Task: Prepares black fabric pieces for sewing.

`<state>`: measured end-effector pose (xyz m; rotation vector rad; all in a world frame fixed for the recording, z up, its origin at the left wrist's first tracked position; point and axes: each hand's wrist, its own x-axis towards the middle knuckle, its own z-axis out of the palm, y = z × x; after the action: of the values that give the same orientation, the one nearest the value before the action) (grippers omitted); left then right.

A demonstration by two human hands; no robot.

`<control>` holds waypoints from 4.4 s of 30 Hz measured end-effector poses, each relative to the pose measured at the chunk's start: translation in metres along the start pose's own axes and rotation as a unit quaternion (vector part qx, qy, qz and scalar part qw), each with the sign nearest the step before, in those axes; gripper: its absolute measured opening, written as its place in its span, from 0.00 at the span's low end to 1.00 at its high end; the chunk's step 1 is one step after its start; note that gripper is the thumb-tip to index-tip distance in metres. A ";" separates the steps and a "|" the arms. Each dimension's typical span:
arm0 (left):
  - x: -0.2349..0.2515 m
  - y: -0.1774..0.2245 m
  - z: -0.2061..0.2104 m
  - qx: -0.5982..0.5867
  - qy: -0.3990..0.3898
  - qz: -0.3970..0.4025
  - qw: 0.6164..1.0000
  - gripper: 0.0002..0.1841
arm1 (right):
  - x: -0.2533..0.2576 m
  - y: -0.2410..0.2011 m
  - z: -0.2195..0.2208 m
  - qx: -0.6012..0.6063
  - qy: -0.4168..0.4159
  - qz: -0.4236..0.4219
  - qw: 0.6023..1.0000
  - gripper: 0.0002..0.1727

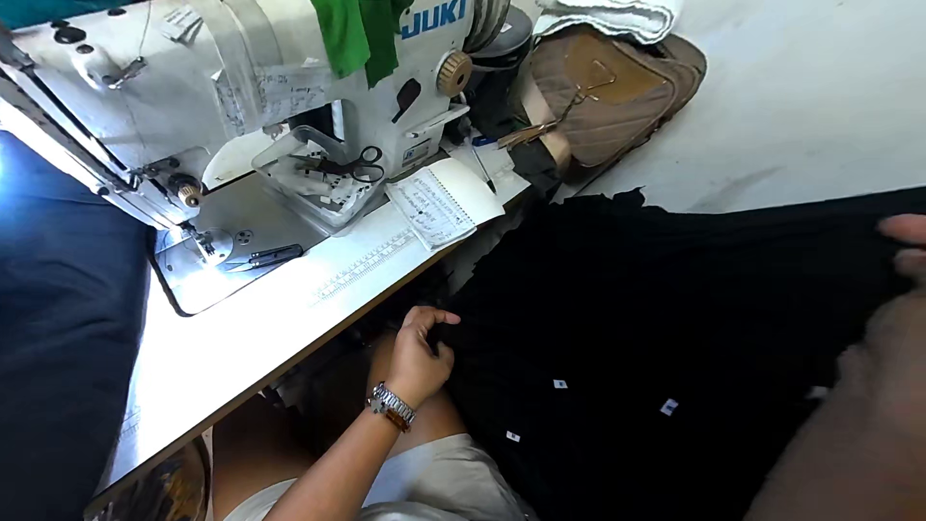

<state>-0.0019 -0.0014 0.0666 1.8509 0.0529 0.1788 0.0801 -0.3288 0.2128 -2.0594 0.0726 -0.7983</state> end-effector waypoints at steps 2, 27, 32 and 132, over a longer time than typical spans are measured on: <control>-0.002 0.009 0.005 -0.005 -0.012 0.036 0.999 0.22 | -0.013 -0.012 0.022 -0.017 -0.069 -0.078 0.994 0.15; 0.027 -0.040 0.022 0.283 -0.189 -0.195 0.920 0.29 | -0.084 -0.034 0.076 -0.092 -0.181 -0.005 0.979 0.14; 0.041 -0.012 0.007 0.288 -0.218 -0.277 0.890 0.37 | -0.082 -0.028 0.074 -0.062 -0.164 -0.006 0.985 0.14; 0.106 0.124 0.069 -0.363 0.011 -0.336 0.869 0.16 | -0.037 -0.012 -0.077 -0.238 -0.320 0.199 0.895 0.29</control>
<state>0.1064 -0.0889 0.1769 0.9904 0.5640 -0.2473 0.0045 -0.3649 0.2326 -2.5489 0.3351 0.1974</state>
